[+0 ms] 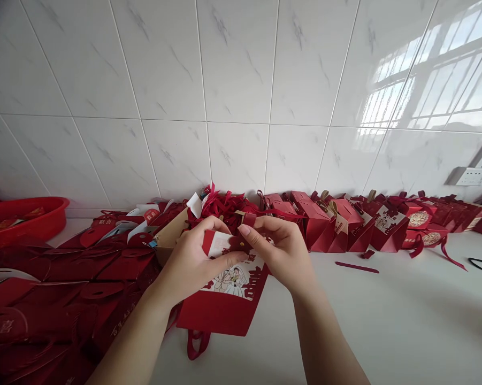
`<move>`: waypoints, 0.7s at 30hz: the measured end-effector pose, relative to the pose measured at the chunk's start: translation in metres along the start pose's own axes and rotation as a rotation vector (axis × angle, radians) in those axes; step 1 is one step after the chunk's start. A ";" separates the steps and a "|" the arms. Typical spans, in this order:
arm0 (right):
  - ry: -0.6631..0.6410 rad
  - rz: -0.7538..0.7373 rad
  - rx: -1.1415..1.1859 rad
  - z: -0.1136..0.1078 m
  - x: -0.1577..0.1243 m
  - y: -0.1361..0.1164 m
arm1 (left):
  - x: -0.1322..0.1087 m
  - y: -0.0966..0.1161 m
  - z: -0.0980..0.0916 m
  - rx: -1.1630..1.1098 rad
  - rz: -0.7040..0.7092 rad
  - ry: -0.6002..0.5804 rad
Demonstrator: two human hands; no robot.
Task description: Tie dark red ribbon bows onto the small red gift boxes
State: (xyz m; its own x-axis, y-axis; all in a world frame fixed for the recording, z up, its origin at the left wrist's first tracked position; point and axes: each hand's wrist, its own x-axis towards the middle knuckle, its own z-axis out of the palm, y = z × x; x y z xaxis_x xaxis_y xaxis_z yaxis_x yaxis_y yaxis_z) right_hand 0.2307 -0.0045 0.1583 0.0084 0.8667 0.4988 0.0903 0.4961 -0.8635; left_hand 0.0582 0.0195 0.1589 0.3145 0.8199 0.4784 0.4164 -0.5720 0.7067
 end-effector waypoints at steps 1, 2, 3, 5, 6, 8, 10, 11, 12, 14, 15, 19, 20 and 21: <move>0.005 -0.006 -0.016 -0.001 0.000 0.000 | 0.000 0.000 0.000 0.009 0.006 -0.009; 0.012 -0.012 -0.032 -0.004 0.001 -0.001 | 0.001 -0.001 0.000 0.012 0.019 -0.008; 0.021 -0.015 -0.047 -0.007 0.002 -0.001 | 0.001 -0.002 -0.001 0.007 0.039 0.009; 0.050 -0.003 -0.072 -0.017 0.002 -0.003 | 0.002 -0.004 -0.005 -0.024 0.082 0.079; 0.072 0.012 -0.090 -0.023 0.001 -0.003 | 0.003 -0.005 -0.008 -0.047 0.095 0.114; 0.130 0.056 -0.129 -0.036 -0.002 -0.006 | 0.002 -0.007 -0.014 -0.073 0.108 0.181; 0.201 0.102 -0.180 -0.050 -0.007 -0.009 | 0.001 -0.007 -0.021 -0.066 0.118 0.230; 0.239 0.121 -0.217 -0.057 -0.009 -0.011 | 0.001 -0.007 -0.024 -0.061 0.124 0.247; 0.277 0.138 -0.263 -0.064 -0.012 -0.012 | 0.000 -0.006 -0.026 -0.056 0.129 0.259; 0.340 0.187 -0.382 -0.079 -0.015 -0.013 | -0.001 -0.004 -0.028 -0.056 0.136 0.274; 0.355 0.220 -0.440 -0.087 -0.016 -0.011 | -0.001 -0.003 -0.029 -0.064 0.137 0.279; 0.296 0.394 -0.542 -0.118 -0.016 0.004 | -0.001 -0.003 -0.031 -0.110 0.139 0.318; 0.334 0.390 -0.566 -0.124 -0.015 0.008 | -0.001 -0.003 -0.032 -0.120 0.137 0.328; 0.382 0.369 -0.608 -0.129 -0.015 0.012 | -0.001 -0.004 -0.033 -0.129 0.133 0.339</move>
State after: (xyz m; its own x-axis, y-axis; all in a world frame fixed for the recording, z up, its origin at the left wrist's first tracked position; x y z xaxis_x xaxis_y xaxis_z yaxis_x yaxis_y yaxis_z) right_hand 0.3599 -0.0181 0.1501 0.4729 0.8369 0.2754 0.5403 -0.0285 -0.8410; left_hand 0.0277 0.0214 0.1727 0.0497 0.7123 0.7001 0.2737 -0.6838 0.6763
